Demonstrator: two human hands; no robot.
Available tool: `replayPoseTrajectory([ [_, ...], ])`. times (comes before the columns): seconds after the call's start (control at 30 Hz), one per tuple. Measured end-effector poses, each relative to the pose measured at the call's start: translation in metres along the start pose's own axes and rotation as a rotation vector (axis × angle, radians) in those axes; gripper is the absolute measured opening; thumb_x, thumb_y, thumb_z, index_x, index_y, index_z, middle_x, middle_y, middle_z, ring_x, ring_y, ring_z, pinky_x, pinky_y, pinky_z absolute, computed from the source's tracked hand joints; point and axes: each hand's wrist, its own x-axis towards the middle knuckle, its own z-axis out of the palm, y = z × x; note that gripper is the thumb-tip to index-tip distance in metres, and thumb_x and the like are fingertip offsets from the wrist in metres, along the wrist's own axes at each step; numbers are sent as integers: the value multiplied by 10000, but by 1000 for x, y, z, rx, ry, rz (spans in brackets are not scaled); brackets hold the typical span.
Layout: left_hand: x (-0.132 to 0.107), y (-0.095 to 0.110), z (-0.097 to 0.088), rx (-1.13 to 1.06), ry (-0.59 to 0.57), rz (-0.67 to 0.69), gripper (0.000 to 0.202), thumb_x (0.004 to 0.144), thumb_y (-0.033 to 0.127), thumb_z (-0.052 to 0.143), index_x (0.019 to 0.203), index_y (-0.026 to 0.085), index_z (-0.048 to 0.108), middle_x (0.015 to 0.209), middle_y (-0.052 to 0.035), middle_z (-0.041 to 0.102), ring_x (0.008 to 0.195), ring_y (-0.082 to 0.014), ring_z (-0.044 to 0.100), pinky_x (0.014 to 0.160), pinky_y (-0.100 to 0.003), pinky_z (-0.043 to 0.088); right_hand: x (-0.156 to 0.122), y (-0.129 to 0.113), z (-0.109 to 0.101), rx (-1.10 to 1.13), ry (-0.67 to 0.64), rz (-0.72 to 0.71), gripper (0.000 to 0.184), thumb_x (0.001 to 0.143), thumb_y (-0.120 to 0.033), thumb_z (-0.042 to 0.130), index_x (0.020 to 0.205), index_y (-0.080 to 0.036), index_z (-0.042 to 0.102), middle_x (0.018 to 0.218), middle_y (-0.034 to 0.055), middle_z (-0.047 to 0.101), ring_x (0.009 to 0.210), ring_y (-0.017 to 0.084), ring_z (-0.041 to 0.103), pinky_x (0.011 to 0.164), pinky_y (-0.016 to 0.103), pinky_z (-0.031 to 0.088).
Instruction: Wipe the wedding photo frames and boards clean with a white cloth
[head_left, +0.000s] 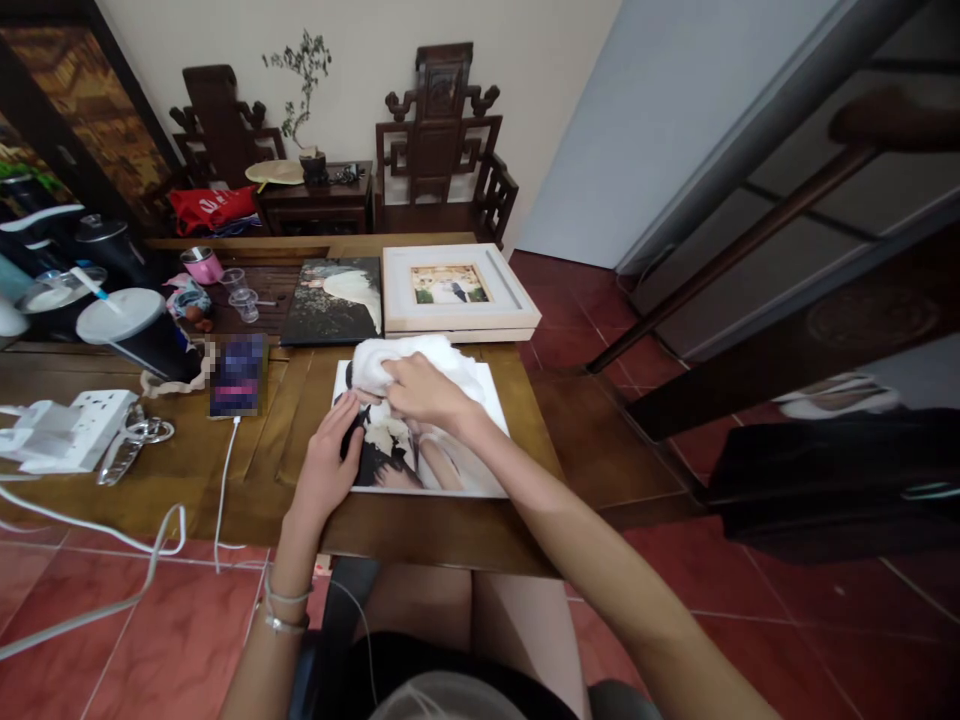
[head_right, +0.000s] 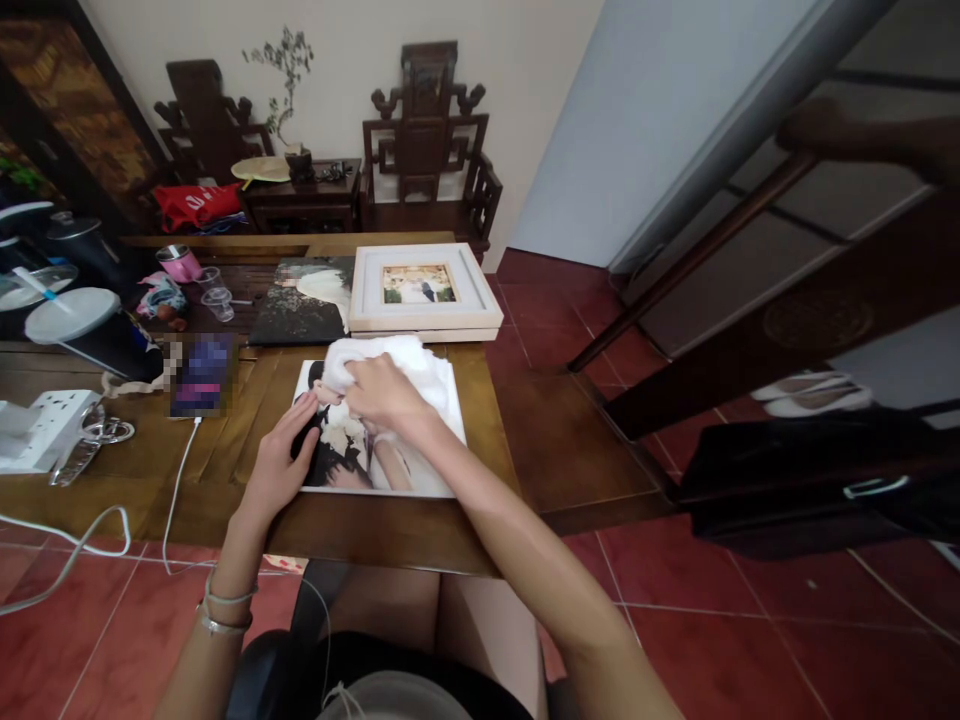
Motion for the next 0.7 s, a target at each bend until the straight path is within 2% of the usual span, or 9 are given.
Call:
replayPoseTrajectory([
  [0.17, 0, 1, 0, -4, 6, 13, 404, 943, 240, 427, 1335, 192, 511, 1418, -103, 495, 1355, -212, 407, 1131, -472, 337, -31, 54, -12, -51, 107, 88, 193, 788, -110, 403, 816, -159, 587, 810, 112, 638, 864, 265, 544, 762, 331, 382],
  [0.27, 0, 1, 0, 4, 10, 13, 403, 940, 231, 433, 1332, 180, 514, 1408, -114, 503, 1351, -212, 414, 1129, -473, 341, -54, 64, -10, -80, 131, 85, 176, 750, -99, 414, 768, -177, 570, 758, 99, 599, 871, 277, 526, 801, 370, 400],
  [0.37, 0, 2, 0, 14, 11, 11, 403, 939, 225, 434, 1333, 196, 514, 1410, -106, 503, 1348, -218, 418, 1127, -488, 341, -90, 47, 3, -46, 124, 13, 198, 690, -72, 438, 757, -194, 578, 838, 103, 611, 975, 297, 516, 878, 427, 410],
  [0.53, 1, 3, -1, 19, -5, -6, 410, 935, 229, 443, 1336, 185, 514, 1411, -107, 501, 1347, -227, 419, 1125, -485, 344, -159, -8, 20, 119, 32, -102, 317, 616, -1, 437, 794, -201, 607, 1155, 100, 595, 1226, 309, 398, 985, 473, 397],
  [0.6, 1, 3, -1, 24, -13, -13, 411, 933, 236, 447, 1334, 178, 517, 1409, -108, 505, 1350, -225, 414, 1129, -473, 340, -171, -21, 19, 141, 13, -122, 330, 616, 18, 420, 791, -194, 602, 1184, 102, 579, 1235, 301, 391, 984, 463, 406],
  [0.7, 2, 1, -1, 17, -21, -16, 414, 934, 245, 449, 1340, 195, 511, 1421, -91, 494, 1356, -223, 404, 1134, -470, 331, -160, -20, 12, 123, 37, -81, 272, 654, 4, 421, 768, -182, 583, 1116, 132, 570, 1134, 282, 474, 938, 418, 436],
])
